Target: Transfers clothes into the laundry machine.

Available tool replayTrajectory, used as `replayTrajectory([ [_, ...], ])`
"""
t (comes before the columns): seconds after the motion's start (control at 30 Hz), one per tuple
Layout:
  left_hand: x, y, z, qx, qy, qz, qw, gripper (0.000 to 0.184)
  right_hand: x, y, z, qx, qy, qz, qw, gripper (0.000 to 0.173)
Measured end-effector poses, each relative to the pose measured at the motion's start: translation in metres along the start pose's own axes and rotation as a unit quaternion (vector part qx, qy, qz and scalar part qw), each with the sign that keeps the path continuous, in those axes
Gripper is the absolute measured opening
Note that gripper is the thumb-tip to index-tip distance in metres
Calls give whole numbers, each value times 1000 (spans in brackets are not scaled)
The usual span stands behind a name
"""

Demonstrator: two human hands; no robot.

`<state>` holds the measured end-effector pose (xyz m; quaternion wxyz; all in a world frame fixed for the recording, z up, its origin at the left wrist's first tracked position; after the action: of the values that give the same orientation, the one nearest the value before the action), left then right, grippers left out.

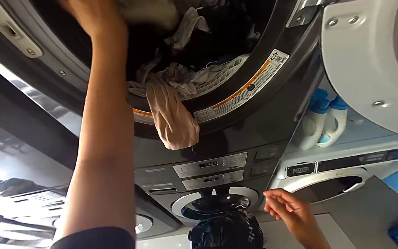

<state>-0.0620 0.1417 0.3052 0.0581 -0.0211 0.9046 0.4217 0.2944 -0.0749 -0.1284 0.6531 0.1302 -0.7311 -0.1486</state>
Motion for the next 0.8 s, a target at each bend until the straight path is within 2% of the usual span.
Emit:
replayTrajectory([
  [0.03, -4, 13, 6, -39, 15, -36, 998, 37, -2, -5, -1, 9, 1, 22, 1000, 16],
  [0.07, -19, 17, 13, -39, 0, -17, 999, 40, -4, -7, -2, 20, 6, 43, 999, 16],
  [0.1, -41, 16, 26, -12, -34, 45, 998, 42, -8, -9, -2, 29, 9, 62, 998, 16],
  [0.17, -83, 12, 81, 110, -106, 217, 964, 44, -16, -12, -2, 42, -3, 87, 995, 15],
  [0.23, -106, 15, 145, 215, -98, 272, 933, 51, -23, -12, -3, 46, -36, 97, 994, 16],
  [0.27, -110, 20, 163, 227, -76, 268, 933, 47, -25, -13, -5, 44, -50, 102, 993, 17],
  [0.3, -110, 25, 167, 199, -72, 253, 944, 40, -27, -14, -6, 41, -58, 106, 992, 17],
  [0.33, -107, 28, 159, 134, -86, 225, 961, 35, -30, -16, -6, 36, -60, 109, 992, 17],
  [0.4, -96, 27, 124, -72, -159, 139, 975, 34, -33, -18, -6, 21, -62, 118, 991, 17],
  [0.43, -87, 21, 100, -196, -211, 74, 955, 34, -36, -21, -6, 15, -64, 122, 990, 18],
  [0.47, -74, 9, 76, -305, -260, 10, 916, 33, -38, -23, -4, 13, -62, 126, 990, 18],
  [0.5, -60, -7, 55, -377, -305, -45, 873, 35, -38, -24, -2, 16, -60, 129, 990, 18],
  [0.57, -35, -48, 37, -442, -446, -67, 775, 38, -34, -21, 4, 40, -61, 141, 987, 18],
  [0.6, -28, -79, 41, -412, -546, -59, 727, 36, -32, -19, 8, 56, -66, 148, 985, 18],
  [0.67, -15, -162, 71, -263, -697, -29, 666, 27, -29, -13, 19, 96, -82, 158, 979, 19],
  [0.73, -2, -258, 101, -116, -780, -4, 616, 23, -25, 0, 32, 144, -88, 158, 973, 22],
  [0.8, 5, -334, 96, -18, -837, 37, 546, 26, -19, 20, 50, 178, -73, 134, 972, 24],
])
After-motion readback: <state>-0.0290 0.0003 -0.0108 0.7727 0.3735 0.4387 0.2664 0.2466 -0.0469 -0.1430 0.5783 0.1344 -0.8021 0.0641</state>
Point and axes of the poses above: each hand's wrist, its own y-axis towards the middle knuckle, its own z-axis out of the palm, x = y × z, the point moved 1 cm from there along y, towards the middle knuckle, and after that the axes turned 3 degrees about -y, right-handed, at the moved point
